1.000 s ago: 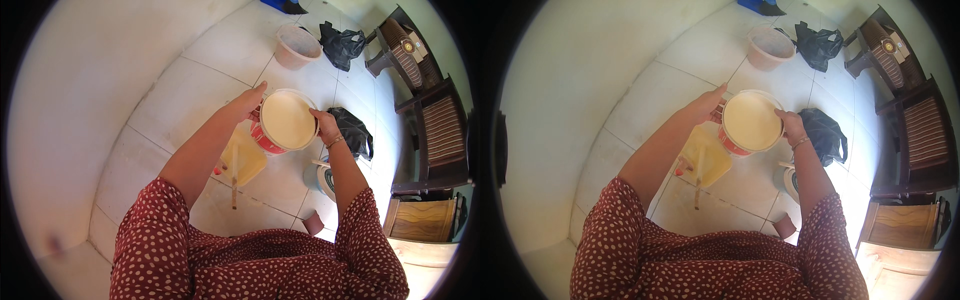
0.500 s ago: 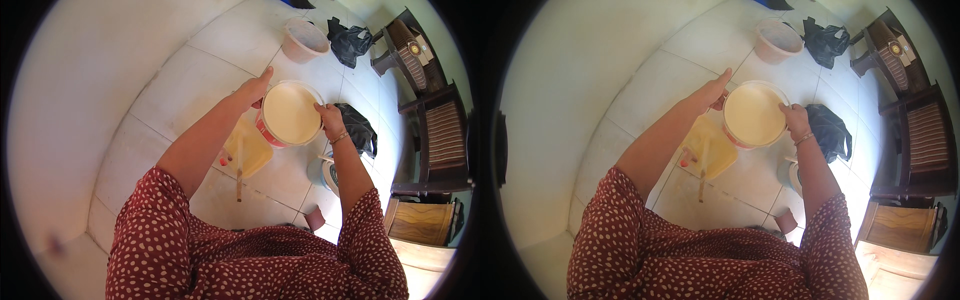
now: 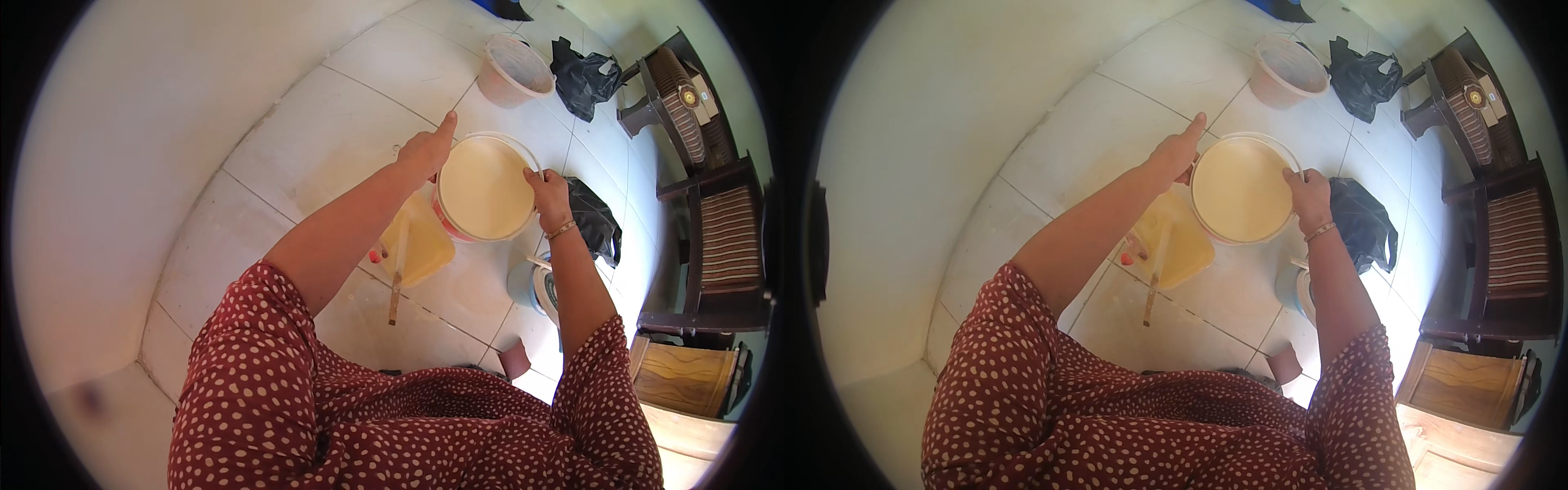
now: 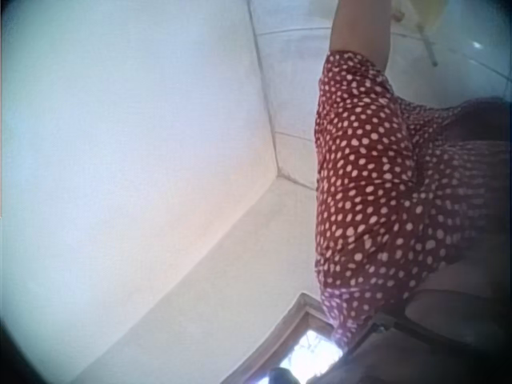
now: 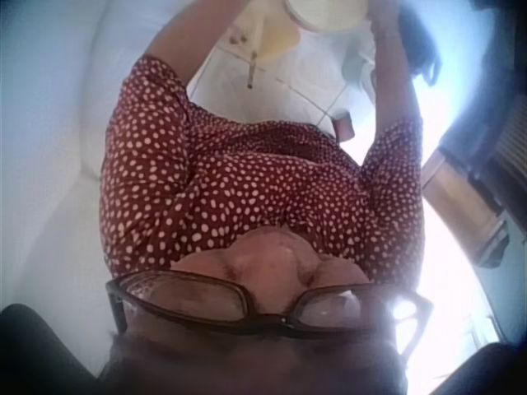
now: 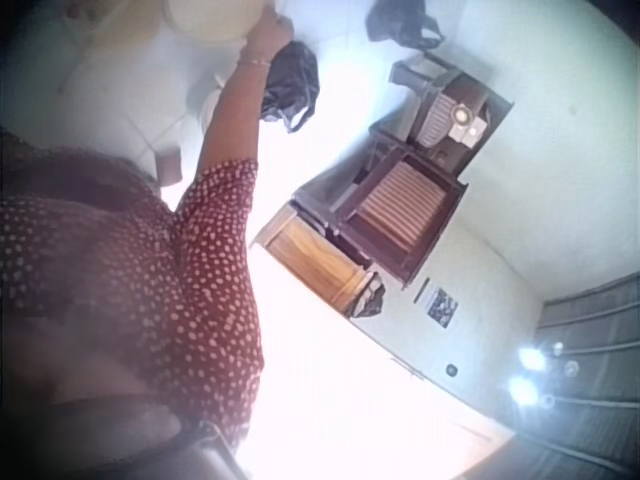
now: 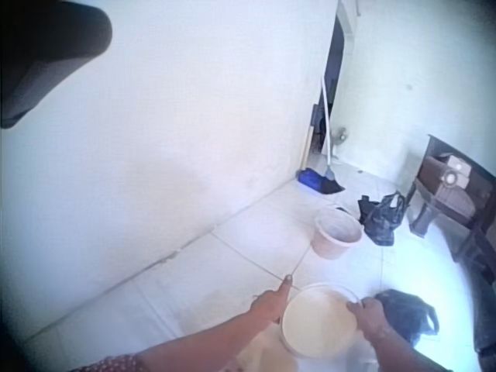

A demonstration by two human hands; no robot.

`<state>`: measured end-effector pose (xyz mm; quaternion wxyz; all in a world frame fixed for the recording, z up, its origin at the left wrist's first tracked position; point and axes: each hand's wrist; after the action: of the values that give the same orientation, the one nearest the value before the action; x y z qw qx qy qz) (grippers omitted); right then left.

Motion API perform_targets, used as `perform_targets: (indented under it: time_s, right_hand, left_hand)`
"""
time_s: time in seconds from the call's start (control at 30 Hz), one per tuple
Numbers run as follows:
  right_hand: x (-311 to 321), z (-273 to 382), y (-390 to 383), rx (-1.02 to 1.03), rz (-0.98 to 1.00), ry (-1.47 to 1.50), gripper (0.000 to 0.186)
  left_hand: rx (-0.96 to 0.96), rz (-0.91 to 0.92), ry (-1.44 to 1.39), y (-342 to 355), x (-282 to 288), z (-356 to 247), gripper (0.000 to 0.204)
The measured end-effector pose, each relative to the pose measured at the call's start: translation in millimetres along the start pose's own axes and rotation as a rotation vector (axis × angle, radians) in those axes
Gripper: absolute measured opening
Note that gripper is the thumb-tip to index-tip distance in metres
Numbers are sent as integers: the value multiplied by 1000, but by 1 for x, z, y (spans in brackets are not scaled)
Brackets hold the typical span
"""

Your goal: The person stirs paint in a bucket with a wooden stick, scrapes excess mixture into a plastic container, and cleans their hands using a cloth before picking up the container.

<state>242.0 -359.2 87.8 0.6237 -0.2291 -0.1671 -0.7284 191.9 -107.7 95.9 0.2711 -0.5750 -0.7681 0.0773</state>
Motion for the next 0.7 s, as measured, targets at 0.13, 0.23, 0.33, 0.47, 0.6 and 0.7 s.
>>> perform_targets:
  time_s: [0.13, 0.23, 0.33, 0.47, 0.6, 0.7]
  right_hand:
    - [2, 10, -4, 19, 10, -16, 32]
    - [3, 9, -5, 54, -19, -83, 32]
    - [4, 8, -7, 86, -32, -115, 33]
    - [4, 5, -13, 129, -55, -129, 33]
    - [1, 5, -15, 266, -114, -229, 31]
    - [0, 3, -12, 260, -105, -235, 35]
  left_hand:
    - [5, -6, -15, -4, 2, 4, 84]
    - [19, -20, -66, -8, 0, 7, 83]
    - [33, -15, -73, -9, 0, 11, 83]
    - [19, -14, -5, -6, -8, 20, 83]
    - [15, 18, 14, -2, -7, 26, 83]
    - [-9, 26, 13, 1, -8, 28, 83]
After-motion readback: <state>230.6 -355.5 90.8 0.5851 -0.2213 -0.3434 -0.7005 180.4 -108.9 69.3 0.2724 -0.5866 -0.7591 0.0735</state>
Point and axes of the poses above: each hand's wrist, its own y-axis towards the middle knuckle, its own x-axis out of the back of the hand, z = x × y, and after that the axes turned 11 degrees about -z, right-handed
